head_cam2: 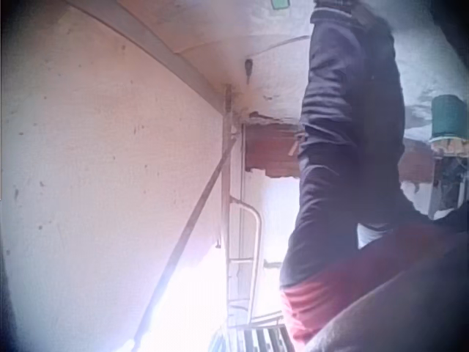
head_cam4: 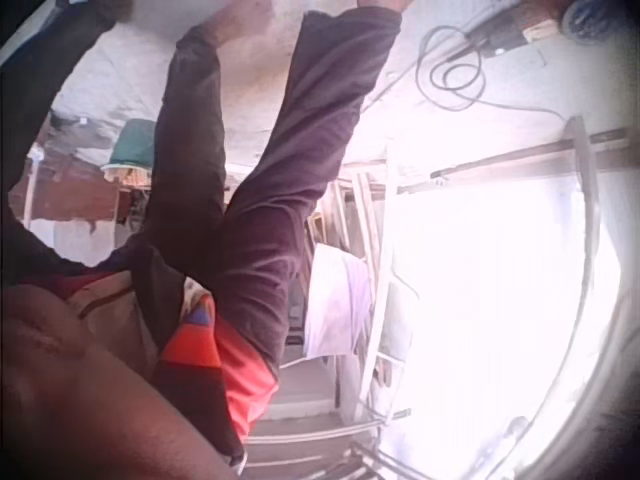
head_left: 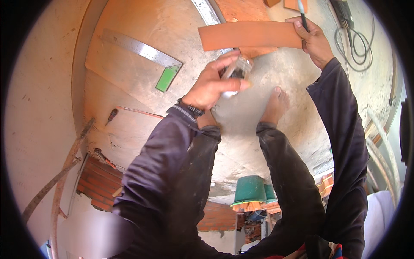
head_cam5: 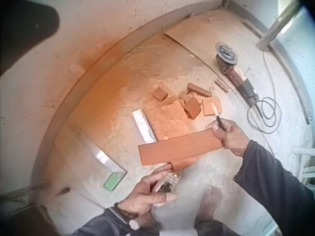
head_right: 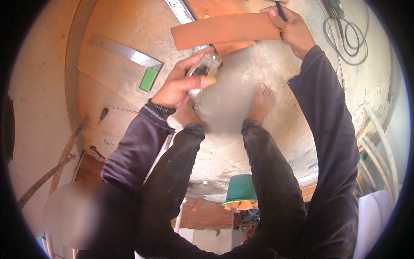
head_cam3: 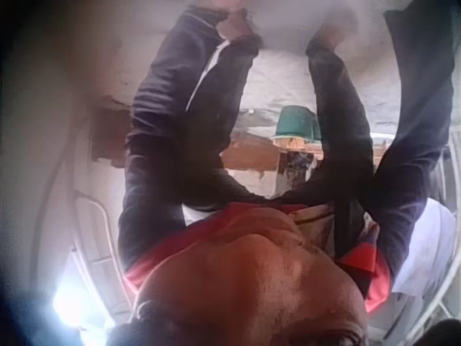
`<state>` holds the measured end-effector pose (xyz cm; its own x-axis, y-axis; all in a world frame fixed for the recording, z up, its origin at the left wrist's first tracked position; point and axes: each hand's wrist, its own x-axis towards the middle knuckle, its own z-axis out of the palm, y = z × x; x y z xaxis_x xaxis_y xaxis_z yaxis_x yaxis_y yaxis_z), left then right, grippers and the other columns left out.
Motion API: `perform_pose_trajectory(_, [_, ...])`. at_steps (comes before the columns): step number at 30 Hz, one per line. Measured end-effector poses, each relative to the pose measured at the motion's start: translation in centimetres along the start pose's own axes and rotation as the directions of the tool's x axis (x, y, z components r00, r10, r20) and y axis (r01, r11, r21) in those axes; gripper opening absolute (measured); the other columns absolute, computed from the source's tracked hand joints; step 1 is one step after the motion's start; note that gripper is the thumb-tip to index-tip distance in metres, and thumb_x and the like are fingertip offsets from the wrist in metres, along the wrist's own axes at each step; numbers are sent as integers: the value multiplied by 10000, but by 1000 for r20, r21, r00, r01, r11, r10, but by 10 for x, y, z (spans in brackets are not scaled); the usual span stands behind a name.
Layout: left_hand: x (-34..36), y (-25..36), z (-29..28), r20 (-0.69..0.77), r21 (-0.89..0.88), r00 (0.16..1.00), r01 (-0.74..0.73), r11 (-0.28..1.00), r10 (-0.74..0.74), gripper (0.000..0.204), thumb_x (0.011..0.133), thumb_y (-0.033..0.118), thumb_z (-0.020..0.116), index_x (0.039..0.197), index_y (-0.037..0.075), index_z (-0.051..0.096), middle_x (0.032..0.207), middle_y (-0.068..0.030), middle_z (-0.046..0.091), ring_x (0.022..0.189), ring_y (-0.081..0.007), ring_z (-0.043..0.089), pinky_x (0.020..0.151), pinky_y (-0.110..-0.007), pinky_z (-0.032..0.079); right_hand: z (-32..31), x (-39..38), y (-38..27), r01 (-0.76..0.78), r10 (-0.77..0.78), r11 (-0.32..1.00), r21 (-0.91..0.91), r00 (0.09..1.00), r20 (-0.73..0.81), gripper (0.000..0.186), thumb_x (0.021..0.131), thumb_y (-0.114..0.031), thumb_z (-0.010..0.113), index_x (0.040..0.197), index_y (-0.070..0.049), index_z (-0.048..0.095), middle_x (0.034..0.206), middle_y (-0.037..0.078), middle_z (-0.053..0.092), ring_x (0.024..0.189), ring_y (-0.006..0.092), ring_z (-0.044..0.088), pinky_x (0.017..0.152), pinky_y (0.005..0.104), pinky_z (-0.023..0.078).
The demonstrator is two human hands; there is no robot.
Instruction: The person measures and marks a brick using a ruler and pen, then cuts it using an angle grinder.
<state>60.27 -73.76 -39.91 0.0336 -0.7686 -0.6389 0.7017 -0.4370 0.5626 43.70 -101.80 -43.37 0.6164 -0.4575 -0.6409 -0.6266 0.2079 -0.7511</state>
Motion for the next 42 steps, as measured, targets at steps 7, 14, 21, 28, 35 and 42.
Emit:
perform_pose_trajectory(7, [-37,9,-29,51,430,998,7,903,-32,665,758,205,838,1343,7,590,1275,-67,586,1173,-177,537,1055,-307,378,-15,27,-3,87,-77,984,-157,994,72,300,1058,-300,580,1202,-66,700,1001,-20,702,866,63,606,763,248,484])
perform_pose_trajectory(14, [-43,17,-46,62,357,979,162,920,-197,648,787,197,832,1357,29,573,1346,-59,543,1236,-172,499,1092,-312,346,-28,21,5,136,-93,928,-347,986,137,249,1030,-252,624,1139,-45,710,1026,14,720,959,118,650,922,301,509])
perform_pose_trajectory(21, [-22,15,-38,151,184,981,89,979,-118,611,828,152,800,1365,-19,565,1620,-107,246,1428,-212,354,1145,-318,322,-23,-22,11,83,93,860,-503,945,315,222,958,-222,690,996,-5,671,836,38,653,776,136,642,768,338,533])
perform_pose_trajectory(28, [-3,35,-23,115,123,983,127,984,-141,601,861,121,774,1382,-55,530,1386,-97,531,1234,-171,532,1063,-300,400,22,22,-67,493,-446,625,-606,862,242,489,850,-361,770,1193,-33,652,970,119,688,902,258,673,799,381,529])
perform_pose_trajectory(35, [-19,22,-23,83,218,957,253,943,-276,578,854,111,772,1358,-45,537,1160,-73,650,1108,-134,595,1020,-276,432,113,39,-102,546,-284,267,-794,832,476,682,822,-434,757,1405,-153,542,1246,259,608,1115,405,644,941,486,520])
perform_pose_trajectory(42, [-33,3,-33,79,189,942,309,932,-328,548,847,98,784,1334,5,550,1159,-40,615,1071,-130,596,973,-278,456,85,41,-102,432,-382,244,-868,866,323,478,857,-421,691,1204,-93,663,1082,208,690,990,388,684,857,486,551])
